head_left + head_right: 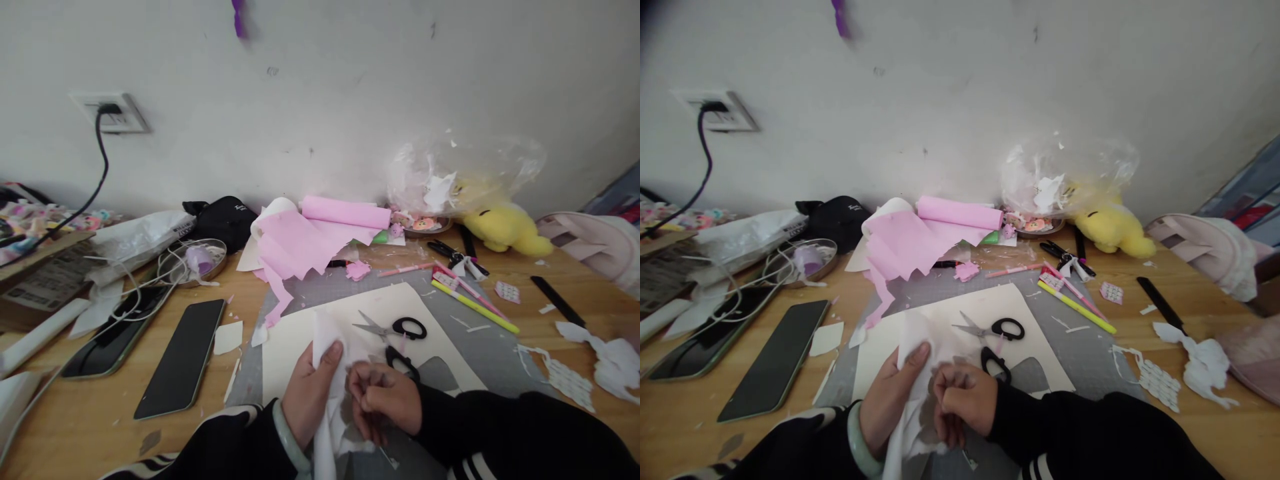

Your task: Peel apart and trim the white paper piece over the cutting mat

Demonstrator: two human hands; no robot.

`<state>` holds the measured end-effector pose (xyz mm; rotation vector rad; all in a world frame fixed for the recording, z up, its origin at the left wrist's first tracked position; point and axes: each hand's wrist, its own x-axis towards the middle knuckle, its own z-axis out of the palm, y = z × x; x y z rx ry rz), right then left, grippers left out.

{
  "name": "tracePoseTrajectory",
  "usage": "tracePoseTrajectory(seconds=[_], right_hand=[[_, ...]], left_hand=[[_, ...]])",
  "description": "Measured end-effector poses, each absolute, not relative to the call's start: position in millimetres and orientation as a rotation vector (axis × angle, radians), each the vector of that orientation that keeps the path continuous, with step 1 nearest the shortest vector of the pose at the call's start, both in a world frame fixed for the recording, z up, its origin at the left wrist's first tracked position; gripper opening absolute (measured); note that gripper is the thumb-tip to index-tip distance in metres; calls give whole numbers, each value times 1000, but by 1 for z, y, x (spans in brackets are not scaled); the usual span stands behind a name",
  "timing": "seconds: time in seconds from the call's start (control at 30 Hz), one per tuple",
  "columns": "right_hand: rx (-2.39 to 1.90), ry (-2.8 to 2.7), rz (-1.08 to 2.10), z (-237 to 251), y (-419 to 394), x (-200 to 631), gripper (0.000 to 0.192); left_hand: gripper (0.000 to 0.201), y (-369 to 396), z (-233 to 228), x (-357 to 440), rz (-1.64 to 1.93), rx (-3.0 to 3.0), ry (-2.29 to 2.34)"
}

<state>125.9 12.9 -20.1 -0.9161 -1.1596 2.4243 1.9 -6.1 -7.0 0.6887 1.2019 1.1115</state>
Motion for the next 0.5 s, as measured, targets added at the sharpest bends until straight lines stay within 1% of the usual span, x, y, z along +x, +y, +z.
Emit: tracePoseTrajectory(seconds=[0.2, 0.4, 0.5], right_hand=[[-1052, -1168, 2365, -17, 12, 124, 7], [-1122, -1151, 2323, -14, 12, 125, 15], [-1141, -1146, 2313, -16, 12, 125, 17]], left_hand=[[31, -6, -9, 2, 1108, 742, 1146], [23, -7, -10, 4, 1093, 828, 1156], [23, -8, -11, 4, 1062, 831, 1141]])
